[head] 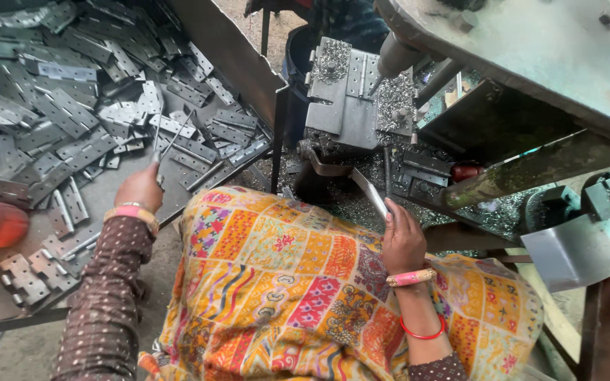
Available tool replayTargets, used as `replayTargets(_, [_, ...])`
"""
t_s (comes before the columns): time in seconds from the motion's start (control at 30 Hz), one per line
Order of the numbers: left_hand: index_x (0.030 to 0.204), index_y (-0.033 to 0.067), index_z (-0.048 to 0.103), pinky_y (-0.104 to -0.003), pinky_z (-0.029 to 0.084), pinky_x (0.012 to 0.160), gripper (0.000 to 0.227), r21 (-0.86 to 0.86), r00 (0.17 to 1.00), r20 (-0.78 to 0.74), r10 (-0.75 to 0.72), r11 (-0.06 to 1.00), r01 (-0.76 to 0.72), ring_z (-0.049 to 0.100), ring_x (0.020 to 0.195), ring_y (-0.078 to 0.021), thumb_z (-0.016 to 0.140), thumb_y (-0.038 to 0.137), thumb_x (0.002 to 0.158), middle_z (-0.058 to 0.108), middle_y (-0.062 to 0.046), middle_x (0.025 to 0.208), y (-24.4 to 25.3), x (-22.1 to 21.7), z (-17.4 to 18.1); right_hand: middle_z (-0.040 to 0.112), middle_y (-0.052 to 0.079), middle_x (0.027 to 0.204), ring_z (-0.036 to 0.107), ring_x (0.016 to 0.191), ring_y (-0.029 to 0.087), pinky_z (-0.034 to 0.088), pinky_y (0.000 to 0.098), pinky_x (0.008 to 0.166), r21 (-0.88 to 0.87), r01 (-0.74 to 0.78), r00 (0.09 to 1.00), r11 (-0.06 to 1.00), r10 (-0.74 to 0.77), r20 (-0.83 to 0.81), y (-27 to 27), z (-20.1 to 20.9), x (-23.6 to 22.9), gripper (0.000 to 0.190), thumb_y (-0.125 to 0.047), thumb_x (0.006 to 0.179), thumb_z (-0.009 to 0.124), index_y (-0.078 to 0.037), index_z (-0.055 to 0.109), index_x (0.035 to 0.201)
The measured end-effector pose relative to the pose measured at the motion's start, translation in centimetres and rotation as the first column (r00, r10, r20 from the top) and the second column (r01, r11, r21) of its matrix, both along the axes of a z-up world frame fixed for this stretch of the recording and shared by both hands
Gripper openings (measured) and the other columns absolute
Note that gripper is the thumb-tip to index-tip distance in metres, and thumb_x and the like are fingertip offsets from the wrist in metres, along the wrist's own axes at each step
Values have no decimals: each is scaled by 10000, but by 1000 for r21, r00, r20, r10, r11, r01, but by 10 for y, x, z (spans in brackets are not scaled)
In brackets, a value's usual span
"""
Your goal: The person operates a drill press to drill holes into small metal plates. They pick up each plate, position it under the drill bit, activate the machine, and then move the finished piece to a pile on the left.
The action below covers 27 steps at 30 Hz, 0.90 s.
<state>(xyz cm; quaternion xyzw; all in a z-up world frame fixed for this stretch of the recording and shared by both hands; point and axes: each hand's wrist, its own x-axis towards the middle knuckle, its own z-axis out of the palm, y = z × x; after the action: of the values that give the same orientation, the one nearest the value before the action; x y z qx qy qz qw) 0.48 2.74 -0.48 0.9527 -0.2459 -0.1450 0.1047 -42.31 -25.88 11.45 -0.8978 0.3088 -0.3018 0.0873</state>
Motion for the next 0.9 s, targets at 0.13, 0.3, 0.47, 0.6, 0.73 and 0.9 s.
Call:
replayTargets(0.13, [1386,181,567,-526,514,857,478,-215,998,-29,48,975,-53,661,990,-424,562,108,913,697,-228,1051,-1,0,-11,702,143,1137,693,1008,349,563,429,837,34,18,1000,999,-19,4,2,0,2,254,-130,1050,507,-98,646,1261])
replayTargets(0.3, [1394,164,557,-543,504,831,497,-309,999,33,32,951,-21,640,984,-444,524,68,907,679,-250,1038,-75,24,-30,707,144,1148,703,982,340,570,422,794,102,56,998,993,-57,5,1,-1,3,267,-139,1038,505,-114,652,1259])
replayTargets(0.47, [1341,145,567,-543,516,850,381,-183,993,-28,113,976,-116,645,1018,-439,475,106,973,683,-254,1061,-131,40,-38,708,139,1160,703,1013,331,571,425,821,34,69,997,997,-68,-32,0,-6,0,272,-151,1046,506,-119,654,1272])
replayTargets(0.6, [1312,128,561,-541,515,835,375,-188,992,-13,129,974,-129,638,1007,-453,488,112,945,670,-262,1057,-132,35,-39,706,144,1168,697,1035,336,566,422,837,46,67,998,997,-67,-21,0,-7,-1,265,-135,1044,509,-109,651,1266])
replayTargets(0.73, [1344,137,542,-547,514,829,436,-202,995,-2,98,975,-96,642,992,-460,480,68,919,672,-266,1035,-121,31,-34,706,141,1172,694,1045,339,561,425,862,55,48,999,997,-46,-21,0,-5,1,264,-118,1042,504,-99,648,1262])
replayTargets(0.9, [1325,147,545,-545,514,831,434,-195,996,-2,91,977,-90,641,990,-464,482,52,906,672,-269,1031,-122,26,-31,704,143,1171,691,1043,343,558,428,857,66,58,998,996,-57,-20,2,-2,2,268,-113,1033,510,-100,655,1258])
